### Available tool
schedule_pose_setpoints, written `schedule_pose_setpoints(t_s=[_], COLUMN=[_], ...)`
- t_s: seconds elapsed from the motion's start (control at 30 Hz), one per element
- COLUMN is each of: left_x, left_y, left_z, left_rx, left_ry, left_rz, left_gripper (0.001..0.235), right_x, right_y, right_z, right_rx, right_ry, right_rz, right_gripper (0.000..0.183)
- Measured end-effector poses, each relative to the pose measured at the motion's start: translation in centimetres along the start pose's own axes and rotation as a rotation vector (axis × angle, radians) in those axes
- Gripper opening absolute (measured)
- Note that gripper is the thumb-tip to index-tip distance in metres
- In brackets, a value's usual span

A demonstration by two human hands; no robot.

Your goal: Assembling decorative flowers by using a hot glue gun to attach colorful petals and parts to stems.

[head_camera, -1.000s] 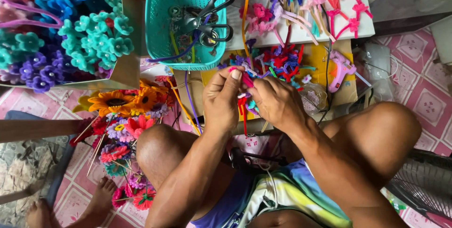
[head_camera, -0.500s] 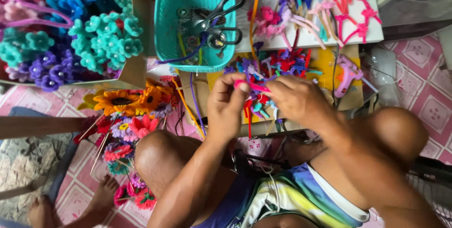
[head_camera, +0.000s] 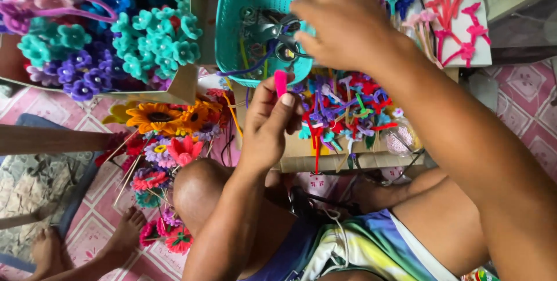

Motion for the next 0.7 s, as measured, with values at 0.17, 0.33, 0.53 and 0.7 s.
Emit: schedule_pose_setpoints(t_s=[0.17,0.33,0.53,0.7], left_x=[0.4,0.6,0.8,1.1], left_y=[-0.2,0.0,0.5,0.9], left_z=[0.6,0.4,0.6,1.8], left_rx=[-0.235,-0.250,-0.283,-0.402], left_ry=[-0.117,-0.145,-0.086,-0.095], left_rz=[0.075,0.077,0.059,0.093], left_gripper=[0.028,0.036,0.026,0.015], right_x=[-0.4,2.3,3.2,-5.0], right_y=[10.0,9.7,-0.3,-4.6], right_z=[-3.8,-3.4,-1.6,-2.1], right_rx=[-0.507,-0.563,-0.482,-0.096], right_ry=[0.078,0.102,0.201,0.402], right_rz=[0.660,0.864,0.988,0.869], right_gripper=[0.032,0.020,0.022,0.024])
Point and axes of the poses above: each hand's wrist, its own x-axis towards the middle knuckle, its own y-axis out of the palm, z = x × y, the point moved 5 cm from there along x, towards the middle knuckle, and after that the axes turned 12 degrees about -z, right-handed, at the moved point
